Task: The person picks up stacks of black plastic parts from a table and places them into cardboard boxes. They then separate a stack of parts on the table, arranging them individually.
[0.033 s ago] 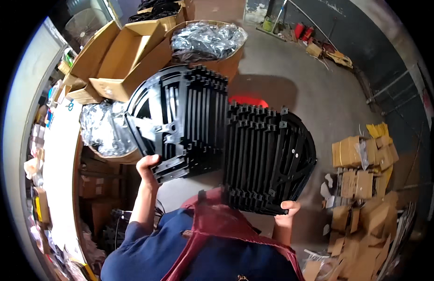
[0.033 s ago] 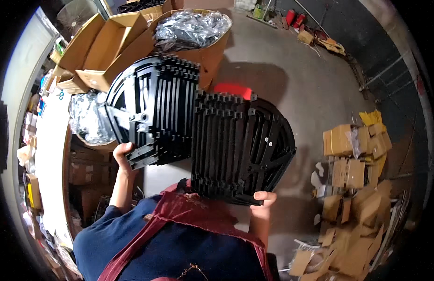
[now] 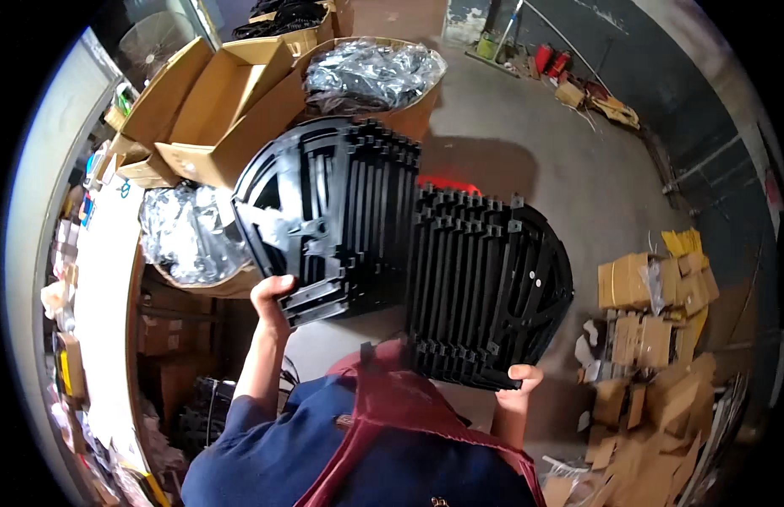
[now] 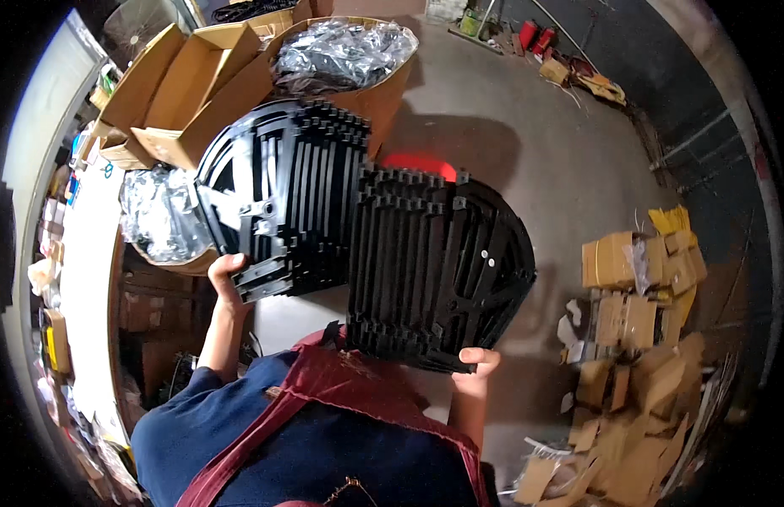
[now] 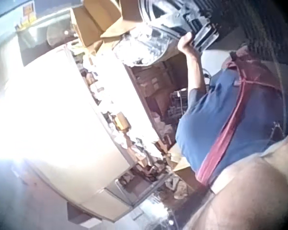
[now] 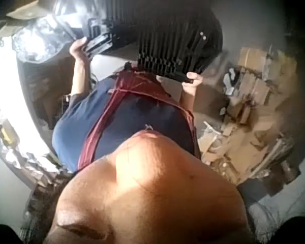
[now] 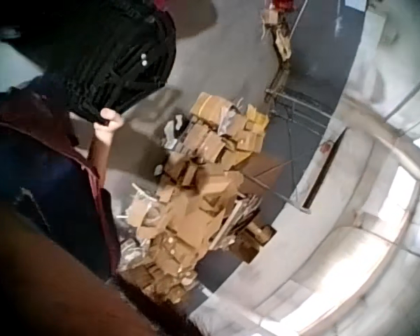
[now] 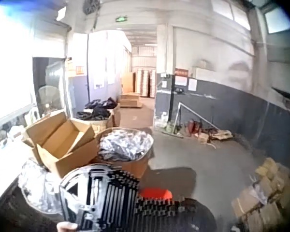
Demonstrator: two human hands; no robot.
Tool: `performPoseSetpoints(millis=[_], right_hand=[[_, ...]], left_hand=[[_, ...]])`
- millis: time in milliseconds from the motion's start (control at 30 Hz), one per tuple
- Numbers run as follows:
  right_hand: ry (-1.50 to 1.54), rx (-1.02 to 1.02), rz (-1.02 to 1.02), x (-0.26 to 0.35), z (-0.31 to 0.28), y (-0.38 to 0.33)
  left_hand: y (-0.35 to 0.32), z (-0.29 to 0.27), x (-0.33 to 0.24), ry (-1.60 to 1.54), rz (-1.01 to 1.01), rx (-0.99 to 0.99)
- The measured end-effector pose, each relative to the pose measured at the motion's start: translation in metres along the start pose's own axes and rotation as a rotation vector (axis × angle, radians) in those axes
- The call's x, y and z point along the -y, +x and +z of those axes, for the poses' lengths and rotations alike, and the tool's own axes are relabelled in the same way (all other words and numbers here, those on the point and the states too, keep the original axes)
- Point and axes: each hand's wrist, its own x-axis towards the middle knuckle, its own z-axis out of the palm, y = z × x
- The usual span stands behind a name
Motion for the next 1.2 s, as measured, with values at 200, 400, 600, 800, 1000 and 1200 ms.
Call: performPoseSetpoints(millis=[200, 400, 600, 800, 1000, 1200], right_hand=[[-0.114, 0.057, -0.100, 0.128, -0.097, 0.096], [-0.300, -0.523, -0.054, 0.267, -0.142, 0.166], [-0.366, -0.822, -0.057, 0.339, -0.155, 0.321], [-0.477, -0.628, 0.072, 0.426, -0.216, 0.542], [-0.951, -0.217, -0.161, 0.509, -0.281, 0.771], [-0.641, -0.261, 0.254, 0.485, -0.138, 1.060]], left_hand=[[0.087, 0.244, 0.056, -0.173, -0.314, 0.073], [0.229, 0.408, 0.128, -0.186, -0.534, 0.227], [0.363, 0.569, 0.180, 0.016, -0.591, 0.316], [0.472, 0.692, 0.193, -0.115, -0.492, 0.171], [0.538, 0.756, 0.093, -0.272, -0.382, -0.048], [0.643, 0.749, 0.056, -0.437, -0.171, -0.297]])
